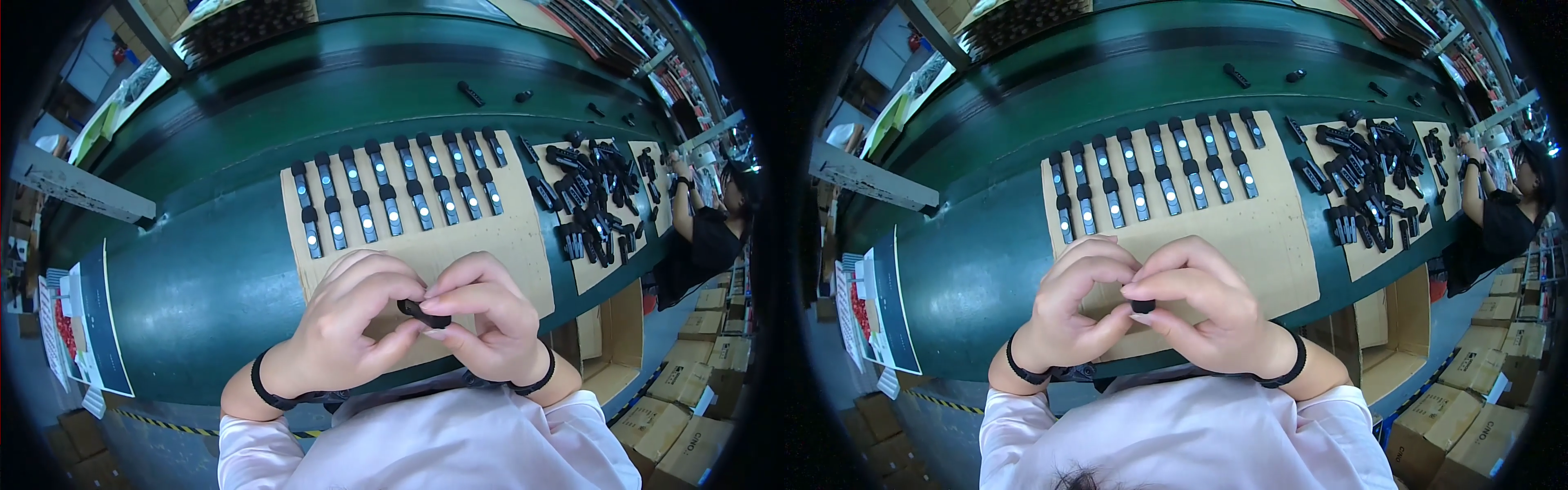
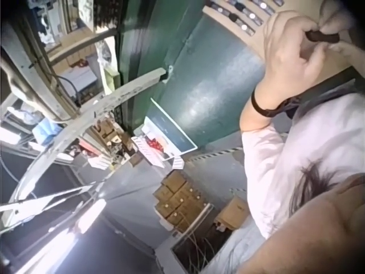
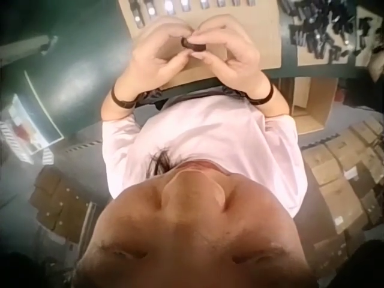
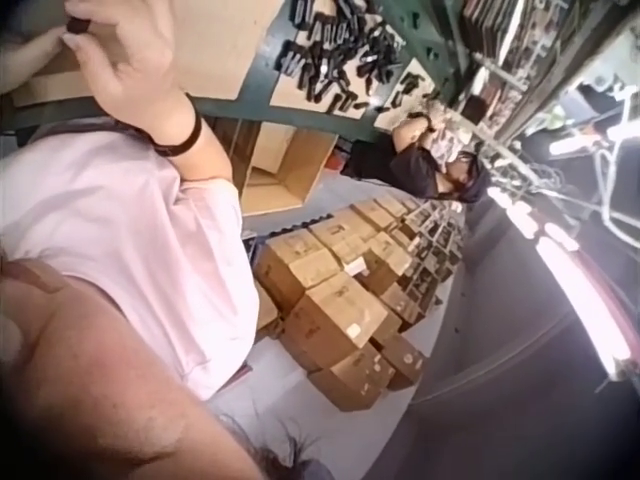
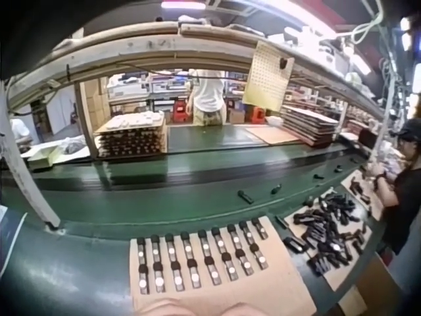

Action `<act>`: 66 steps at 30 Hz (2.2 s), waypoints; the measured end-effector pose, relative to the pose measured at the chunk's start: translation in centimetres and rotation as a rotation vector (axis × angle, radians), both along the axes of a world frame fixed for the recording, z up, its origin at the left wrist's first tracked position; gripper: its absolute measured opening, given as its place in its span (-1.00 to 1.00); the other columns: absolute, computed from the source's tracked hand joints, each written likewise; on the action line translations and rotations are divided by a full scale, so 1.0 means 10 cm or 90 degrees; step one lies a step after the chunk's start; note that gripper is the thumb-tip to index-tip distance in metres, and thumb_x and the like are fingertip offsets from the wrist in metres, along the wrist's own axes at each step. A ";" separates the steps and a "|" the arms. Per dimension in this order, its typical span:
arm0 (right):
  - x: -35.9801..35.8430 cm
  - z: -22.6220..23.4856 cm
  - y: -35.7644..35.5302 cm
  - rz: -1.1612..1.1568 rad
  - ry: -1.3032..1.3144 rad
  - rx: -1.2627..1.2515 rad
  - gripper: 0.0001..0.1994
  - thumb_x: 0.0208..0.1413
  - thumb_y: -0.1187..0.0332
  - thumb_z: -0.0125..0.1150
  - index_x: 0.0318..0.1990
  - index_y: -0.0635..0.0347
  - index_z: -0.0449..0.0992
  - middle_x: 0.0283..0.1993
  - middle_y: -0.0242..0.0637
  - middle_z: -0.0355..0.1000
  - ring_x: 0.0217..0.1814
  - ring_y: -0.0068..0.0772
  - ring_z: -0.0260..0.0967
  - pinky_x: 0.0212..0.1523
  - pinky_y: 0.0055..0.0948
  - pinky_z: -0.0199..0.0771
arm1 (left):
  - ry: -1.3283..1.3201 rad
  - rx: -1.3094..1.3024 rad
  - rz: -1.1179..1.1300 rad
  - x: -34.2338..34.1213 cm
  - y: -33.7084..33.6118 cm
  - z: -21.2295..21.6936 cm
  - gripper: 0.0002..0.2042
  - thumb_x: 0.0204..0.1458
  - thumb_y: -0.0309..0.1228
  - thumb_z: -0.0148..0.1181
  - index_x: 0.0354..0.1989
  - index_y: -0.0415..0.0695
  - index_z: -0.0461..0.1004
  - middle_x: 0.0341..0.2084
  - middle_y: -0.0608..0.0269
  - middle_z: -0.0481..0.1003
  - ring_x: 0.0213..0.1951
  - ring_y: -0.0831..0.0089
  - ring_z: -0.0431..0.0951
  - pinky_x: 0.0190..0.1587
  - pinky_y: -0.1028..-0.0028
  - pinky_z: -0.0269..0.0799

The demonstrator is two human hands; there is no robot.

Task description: The person places a cardboard sheet on the table and assembles microphones by hand. They pick up a microphone body and a foam windscreen, press them together, and place the completed microphone onto the cardboard sheet, repeating this process until the sheet is filled.

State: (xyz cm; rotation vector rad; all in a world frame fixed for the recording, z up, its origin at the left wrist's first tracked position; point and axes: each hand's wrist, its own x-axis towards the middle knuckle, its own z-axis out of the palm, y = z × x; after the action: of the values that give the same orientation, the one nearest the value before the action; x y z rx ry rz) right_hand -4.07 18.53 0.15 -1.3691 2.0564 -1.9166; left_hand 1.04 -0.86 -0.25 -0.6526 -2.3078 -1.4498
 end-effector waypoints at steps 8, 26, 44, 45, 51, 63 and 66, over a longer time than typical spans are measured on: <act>-0.05 0.05 0.07 -0.010 0.034 0.043 -0.75 -0.03 0.59 0.31 -0.14 0.29 0.51 -0.16 -0.13 0.45 -0.12 -0.27 0.43 -0.14 -0.43 0.44 | -0.017 -0.077 0.035 0.01 0.02 0.06 -0.66 -0.21 -0.48 0.38 -0.21 -0.19 0.47 -0.27 0.12 0.47 -0.22 0.14 0.47 -0.14 0.27 0.36; -1.20 -0.11 1.04 -0.197 0.303 0.427 -0.78 -0.08 0.62 0.27 -0.24 0.28 0.46 -0.10 -0.15 0.47 -0.16 -0.17 0.47 -0.14 -0.38 0.50 | -0.172 -0.355 -0.054 0.00 -0.03 -0.02 -0.64 -0.06 -0.23 0.32 -0.14 -0.16 0.46 -0.16 0.13 0.48 -0.06 0.16 0.46 -0.01 0.27 0.38; -1.45 -0.08 1.08 -0.072 0.281 0.524 -0.75 -0.08 0.56 0.27 -0.19 0.23 0.44 -0.01 -0.14 0.37 0.00 -0.07 0.38 0.00 -0.29 0.44 | -0.201 -0.357 -0.075 -0.03 -0.09 0.04 -0.61 -0.09 -0.22 0.35 -0.13 -0.17 0.48 -0.12 0.11 0.49 -0.04 0.11 0.46 0.03 0.26 0.38; -1.49 -0.04 1.08 -0.070 0.263 0.514 -0.74 -0.07 0.56 0.27 -0.17 0.23 0.44 0.00 -0.13 0.36 0.03 -0.06 0.37 0.03 -0.28 0.42 | -0.207 -0.342 -0.076 -0.04 -0.12 0.08 -0.60 -0.11 -0.23 0.36 -0.12 -0.16 0.49 -0.12 0.11 0.50 -0.04 0.09 0.47 0.03 0.26 0.38; -2.11 0.10 1.16 -0.131 0.269 0.552 -0.73 -0.02 0.52 0.25 -0.11 0.23 0.44 0.02 -0.11 0.34 0.11 -0.03 0.31 0.11 -0.28 0.36 | -0.223 -0.350 -0.100 -0.33 -0.49 0.39 -0.65 -0.06 -0.25 0.33 -0.15 -0.19 0.48 -0.19 0.09 0.52 -0.13 0.09 0.51 -0.07 0.26 0.44; -3.37 -0.33 0.42 -0.157 0.426 0.666 -0.72 0.02 0.49 0.22 -0.07 0.18 0.46 -0.01 -0.20 0.36 0.11 -0.10 0.31 0.11 -0.25 0.37 | -0.190 -0.607 0.089 -2.20 -0.75 0.51 -0.84 0.01 -0.37 0.22 -0.32 -0.22 0.50 -0.41 0.02 0.55 -0.29 0.10 0.57 -0.21 0.26 0.47; -3.53 -0.49 0.25 -0.135 0.420 0.670 -0.71 0.01 0.50 0.20 -0.06 0.17 0.46 -0.01 -0.21 0.36 0.12 -0.11 0.31 0.12 -0.26 0.37 | -0.203 -0.689 0.090 -2.63 -0.67 0.24 -0.81 0.00 -0.36 0.23 -0.26 -0.17 0.51 -0.36 0.05 0.55 -0.22 0.10 0.55 -0.16 0.23 0.46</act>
State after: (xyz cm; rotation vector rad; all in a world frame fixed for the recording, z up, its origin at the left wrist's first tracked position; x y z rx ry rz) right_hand -39.39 21.01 -4.72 -1.5301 2.8378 -0.1219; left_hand -25.22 -7.53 2.17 -0.4860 -3.2314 -0.1209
